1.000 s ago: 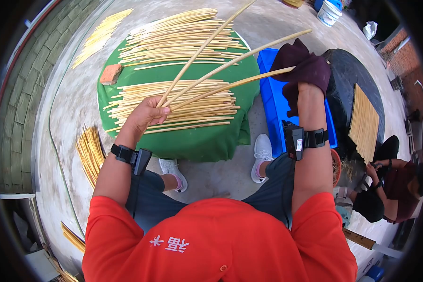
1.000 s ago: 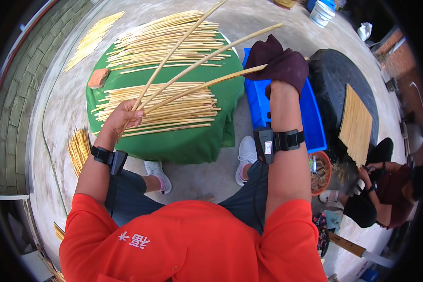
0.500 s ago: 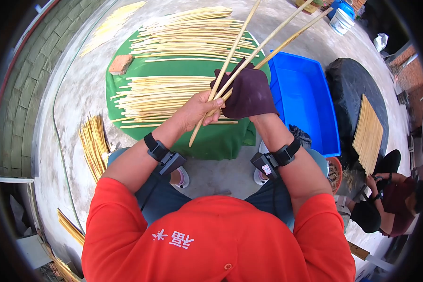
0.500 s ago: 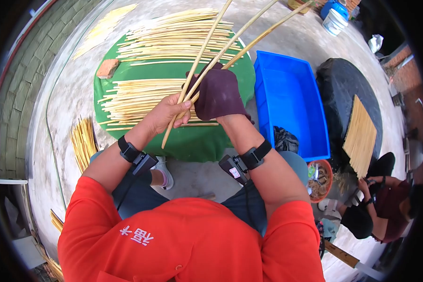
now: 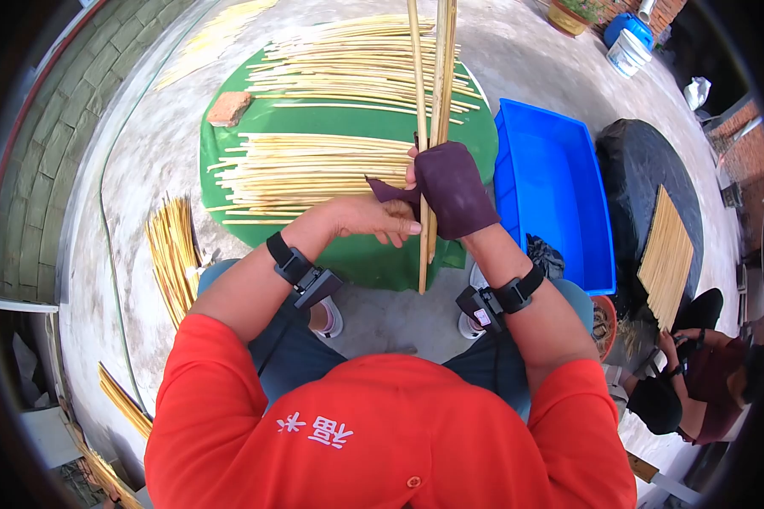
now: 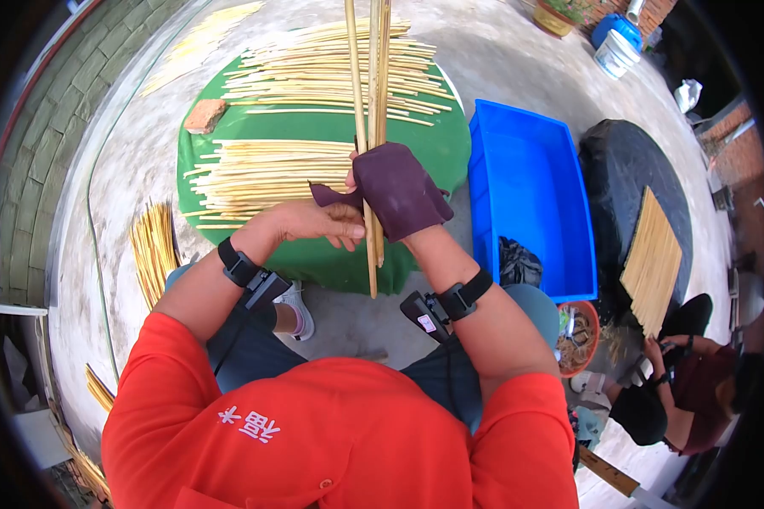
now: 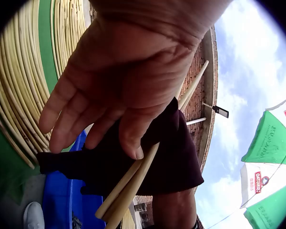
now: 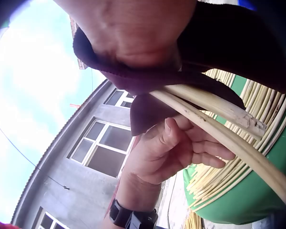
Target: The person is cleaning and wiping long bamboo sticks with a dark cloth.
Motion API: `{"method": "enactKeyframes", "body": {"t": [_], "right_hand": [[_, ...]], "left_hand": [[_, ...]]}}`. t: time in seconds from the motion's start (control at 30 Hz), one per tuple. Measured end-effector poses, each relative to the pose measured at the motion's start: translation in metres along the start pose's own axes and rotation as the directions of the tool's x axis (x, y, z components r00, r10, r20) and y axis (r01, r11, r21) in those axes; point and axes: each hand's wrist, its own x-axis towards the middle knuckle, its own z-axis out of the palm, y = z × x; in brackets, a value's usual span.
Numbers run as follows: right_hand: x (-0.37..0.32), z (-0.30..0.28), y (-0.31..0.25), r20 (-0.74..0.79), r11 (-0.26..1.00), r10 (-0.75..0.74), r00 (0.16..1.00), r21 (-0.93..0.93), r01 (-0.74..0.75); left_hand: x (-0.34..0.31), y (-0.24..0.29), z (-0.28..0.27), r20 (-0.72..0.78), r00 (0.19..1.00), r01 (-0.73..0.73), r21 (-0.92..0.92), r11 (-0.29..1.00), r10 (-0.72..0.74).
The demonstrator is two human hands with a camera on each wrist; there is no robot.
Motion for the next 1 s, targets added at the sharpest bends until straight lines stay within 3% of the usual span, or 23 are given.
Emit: {"method": "enactKeyframes", "body": {"t": [0.03,0.07,0.1,0.13,0.17,0.2,0.23,0.3,0.37,0.5,0.53,0.57,0.7,0.8,0.87,0.9,0.97,1.0], "right_hand": [[0.0,0.003,0.003,0.017,0.978,-0.143,0.99,-0.151,0.144],[0.001,0.002,-0.002,0.017,0.978,-0.142,0.99,-0.151,0.143],[0.003,0.003,-0.013,0.145,0.932,0.293,0.945,0.177,-0.316],[0.004,0.003,-0.019,0.39,0.587,0.596,0.702,0.384,-0.712],[0.003,0.003,-0.02,0.39,0.587,0.596,0.702,0.384,-0.712],[0.002,0.006,-0.023,0.462,0.669,0.508,0.726,0.319,-0.671],[0.001,0.009,-0.025,0.532,0.746,0.423,0.734,0.256,-0.615],[-0.002,0.016,-0.029,0.538,0.702,0.45,0.713,0.281,-0.655],[0.003,0.014,-0.038,0.623,0.62,0.535,0.571,0.171,-0.766],[-0.005,0.016,-0.032,0.656,0.614,0.466,0.594,0.243,-0.751],[-0.008,0.018,-0.029,0.571,0.842,0.292,0.767,0.227,-0.49],[-0.01,0.02,-0.027,0.491,0.971,0.064,0.869,0.172,-0.168],[-0.004,0.014,-0.042,0.534,1.0,0.007,0.846,-0.008,-0.003],[-0.002,0.005,-0.046,0.556,0.997,0.03,0.831,0.039,-0.062],[-0.005,0.002,-0.049,0.417,0.927,-0.015,0.909,0.347,-0.144],[-0.003,-0.001,-0.051,0.416,0.927,-0.015,0.909,0.347,-0.143],[0.004,-0.011,-0.064,0.578,0.95,0.111,0.809,0.177,-0.257],[-0.009,0.009,-0.049,0.595,0.554,0.322,0.736,0.512,-0.656]], "left_hand": [[-0.002,-0.006,-0.018,-0.078,0.996,-0.02,0.295,0.955,0.045],[-0.007,0.008,-0.026,-0.166,0.984,-0.033,0.16,0.987,0.06],[-0.016,0.021,-0.033,-0.262,0.963,-0.05,0.024,0.998,0.054],[-0.018,0.027,-0.034,-0.266,0.963,-0.045,0.023,0.999,0.05],[-0.015,0.034,-0.033,-0.388,0.888,-0.335,-0.181,0.924,0.246],[-0.016,0.036,-0.032,-0.548,0.751,-0.599,-0.327,0.731,0.37],[-0.017,0.039,-0.033,-0.528,0.748,-0.648,-0.445,0.619,0.403],[-0.014,0.037,-0.029,-0.559,0.749,-0.658,-0.569,0.493,0.355],[-0.01,0.032,-0.028,-0.581,0.752,-0.652,-0.587,0.481,0.31],[-0.01,0.032,-0.028,-0.576,0.777,-0.618,-0.624,0.478,0.253],[-0.011,0.035,-0.027,-0.577,0.78,-0.61,-0.618,0.496,0.241],[-0.01,0.039,-0.027,-0.577,0.78,-0.61,-0.618,0.496,0.241],[-0.013,0.038,-0.026,-0.562,0.791,-0.591,-0.605,0.533,0.24],[-0.013,0.04,-0.027,-0.547,0.795,-0.588,-0.591,0.552,0.262],[-0.011,0.04,-0.025,-0.513,0.805,-0.584,-0.602,0.544,0.297],[-0.009,0.041,-0.026,-0.513,0.805,-0.584,-0.602,0.544,0.298],[-0.008,0.041,-0.02,-0.51,0.801,-0.592,-0.599,0.539,0.313],[-0.006,0.038,-0.022,-0.497,0.79,-0.608,-0.566,0.556,0.359]]}}
